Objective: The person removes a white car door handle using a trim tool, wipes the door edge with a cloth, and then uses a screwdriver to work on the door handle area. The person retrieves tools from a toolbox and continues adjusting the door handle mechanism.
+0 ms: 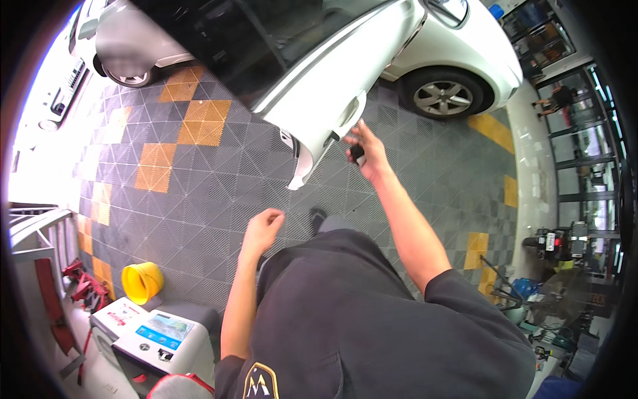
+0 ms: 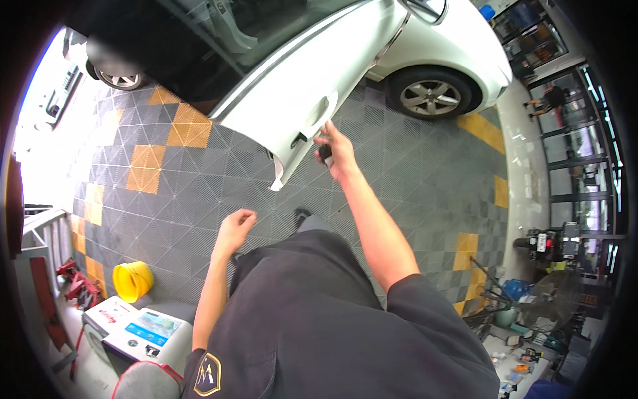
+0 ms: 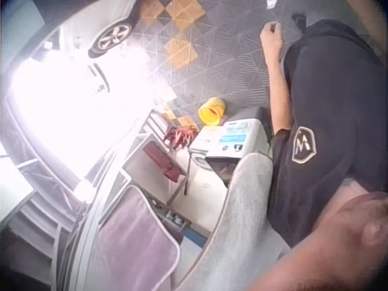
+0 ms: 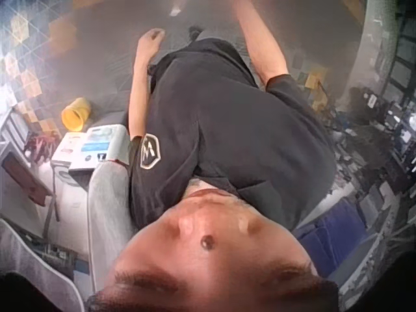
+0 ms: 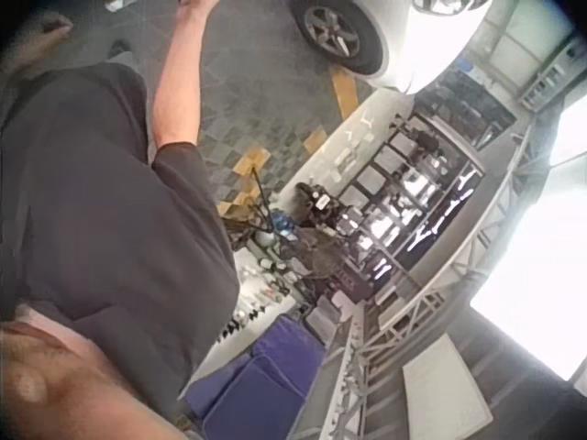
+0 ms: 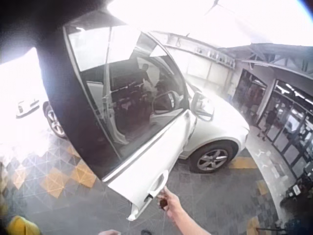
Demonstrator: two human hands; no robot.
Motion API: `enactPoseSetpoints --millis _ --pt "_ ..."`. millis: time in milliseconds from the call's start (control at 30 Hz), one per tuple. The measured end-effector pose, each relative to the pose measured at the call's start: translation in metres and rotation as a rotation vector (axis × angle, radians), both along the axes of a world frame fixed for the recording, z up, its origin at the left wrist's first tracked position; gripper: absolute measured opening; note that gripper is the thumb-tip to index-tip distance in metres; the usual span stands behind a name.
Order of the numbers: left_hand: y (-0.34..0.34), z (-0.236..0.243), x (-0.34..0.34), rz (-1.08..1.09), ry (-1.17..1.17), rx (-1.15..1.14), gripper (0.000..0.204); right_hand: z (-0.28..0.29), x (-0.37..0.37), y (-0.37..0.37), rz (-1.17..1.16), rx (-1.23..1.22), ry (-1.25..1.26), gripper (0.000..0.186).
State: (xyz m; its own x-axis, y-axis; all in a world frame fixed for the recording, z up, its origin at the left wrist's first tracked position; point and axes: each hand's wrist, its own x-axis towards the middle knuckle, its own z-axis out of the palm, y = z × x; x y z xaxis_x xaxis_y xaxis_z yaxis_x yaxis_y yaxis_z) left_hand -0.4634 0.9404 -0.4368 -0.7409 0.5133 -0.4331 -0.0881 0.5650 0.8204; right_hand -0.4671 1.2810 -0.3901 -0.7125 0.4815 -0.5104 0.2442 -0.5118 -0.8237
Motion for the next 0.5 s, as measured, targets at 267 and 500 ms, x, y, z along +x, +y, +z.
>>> enactPoseSetpoints --millis 267,500 --pt "0.163 0.098 -0.021 0.512 -0.737 0.678 0.101 0.002 -0.048 0.034 0.321 0.039 0.018 0.036" --pt "0.178 0.087 -0.024 0.661 -0.647 0.711 0.126 0.022 -0.022 0.049 0.412 0.014 -0.087 0.033"
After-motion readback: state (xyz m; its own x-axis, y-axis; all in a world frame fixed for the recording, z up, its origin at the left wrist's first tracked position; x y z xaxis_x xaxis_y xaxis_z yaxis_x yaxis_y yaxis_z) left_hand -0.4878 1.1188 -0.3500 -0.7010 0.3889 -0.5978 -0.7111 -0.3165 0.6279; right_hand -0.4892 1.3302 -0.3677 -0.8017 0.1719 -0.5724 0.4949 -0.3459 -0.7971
